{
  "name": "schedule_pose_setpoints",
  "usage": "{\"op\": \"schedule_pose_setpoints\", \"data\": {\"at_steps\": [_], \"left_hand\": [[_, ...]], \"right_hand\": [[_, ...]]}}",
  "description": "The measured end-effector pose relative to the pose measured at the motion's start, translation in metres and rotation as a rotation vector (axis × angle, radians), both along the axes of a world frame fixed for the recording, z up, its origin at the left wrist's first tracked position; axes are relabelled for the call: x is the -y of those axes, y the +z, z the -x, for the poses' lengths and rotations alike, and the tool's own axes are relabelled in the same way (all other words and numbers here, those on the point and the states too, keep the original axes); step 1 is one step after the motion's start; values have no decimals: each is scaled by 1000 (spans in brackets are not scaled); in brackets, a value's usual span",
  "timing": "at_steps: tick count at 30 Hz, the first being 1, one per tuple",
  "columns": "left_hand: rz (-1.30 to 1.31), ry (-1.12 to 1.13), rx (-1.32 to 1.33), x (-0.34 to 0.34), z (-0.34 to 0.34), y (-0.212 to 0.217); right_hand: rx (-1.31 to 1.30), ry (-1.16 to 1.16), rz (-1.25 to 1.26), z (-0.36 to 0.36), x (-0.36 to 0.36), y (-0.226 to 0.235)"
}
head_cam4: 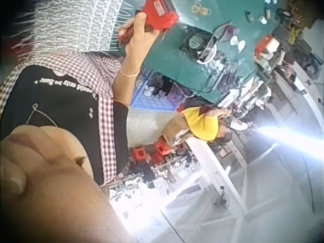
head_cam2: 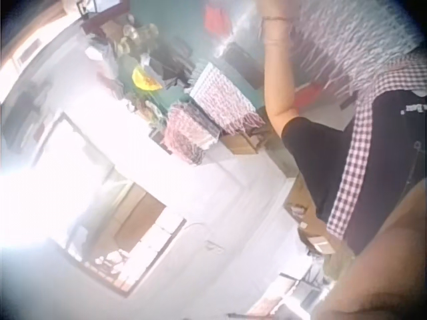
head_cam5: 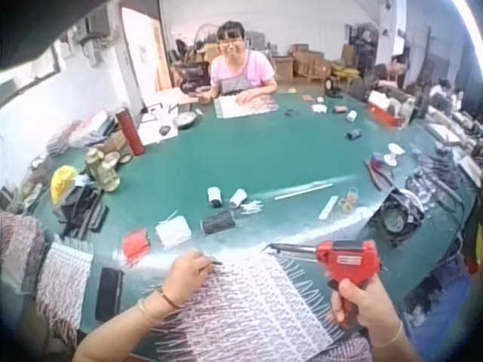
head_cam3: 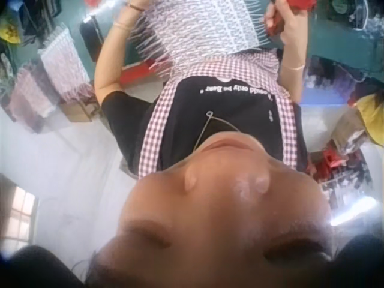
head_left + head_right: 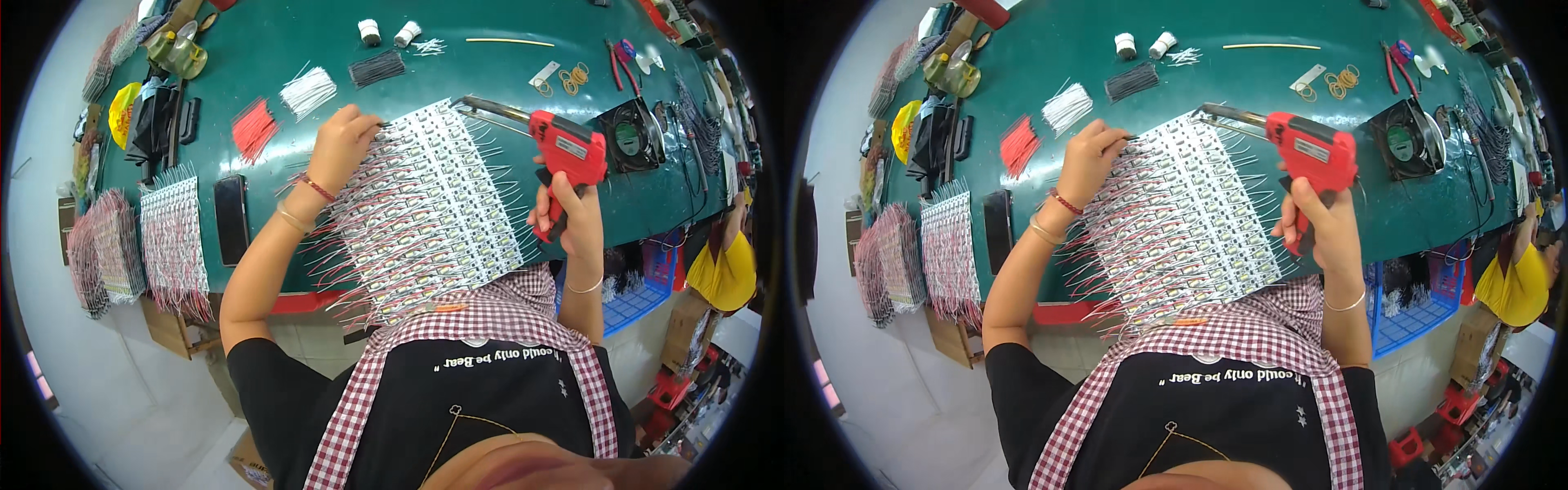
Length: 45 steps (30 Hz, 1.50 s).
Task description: The person uses a soldering iron to attach small wires to a grid of LED strips on a green workbench. They repeatedly pick up individual wires, position them on the LED strip, and apply the soldering iron to secure the connections.
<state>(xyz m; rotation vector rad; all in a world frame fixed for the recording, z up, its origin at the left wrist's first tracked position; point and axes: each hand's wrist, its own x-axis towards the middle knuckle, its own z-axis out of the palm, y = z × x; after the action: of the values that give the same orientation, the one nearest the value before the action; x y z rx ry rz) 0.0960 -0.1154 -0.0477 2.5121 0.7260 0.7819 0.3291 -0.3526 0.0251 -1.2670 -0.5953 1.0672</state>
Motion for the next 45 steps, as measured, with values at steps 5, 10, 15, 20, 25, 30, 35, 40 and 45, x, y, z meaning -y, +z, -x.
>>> {"op": "schedule_pose_setpoints", "data": {"at_steps": [5, 10, 15, 20, 25, 30, 35, 40, 45], "left_hand": [[-189, -150, 5, -1, -20, -7], [-234, -226, -7, -16, -28, -15], [-210, -241, 0, -16, -30, -19], [-194, -255, -30, -17, -30, -22], [-217, -258, -35, -16, -30, -22], [-222, -266, -34, -16, -30, -22], [-229, -271, -29, -15, -31, -21], [-241, -261, -12, -14, -30, -20], [-251, -273, -15, -13, -30, -21]], "right_hand": [[32, 13, 81, 12, -23, -6], [138, 55, 142, 17, -38, -17], [203, 41, 247, 28, -43, -23], [222, 56, 289, 31, -43, -29], [258, 62, 314, 35, -43, -28], [296, 33, 262, 38, -42, -24], [274, 48, 291, 37, -40, -26], [334, 56, 317, 40, -42, -25], [309, -9, 252, 43, -41, -25]]}}
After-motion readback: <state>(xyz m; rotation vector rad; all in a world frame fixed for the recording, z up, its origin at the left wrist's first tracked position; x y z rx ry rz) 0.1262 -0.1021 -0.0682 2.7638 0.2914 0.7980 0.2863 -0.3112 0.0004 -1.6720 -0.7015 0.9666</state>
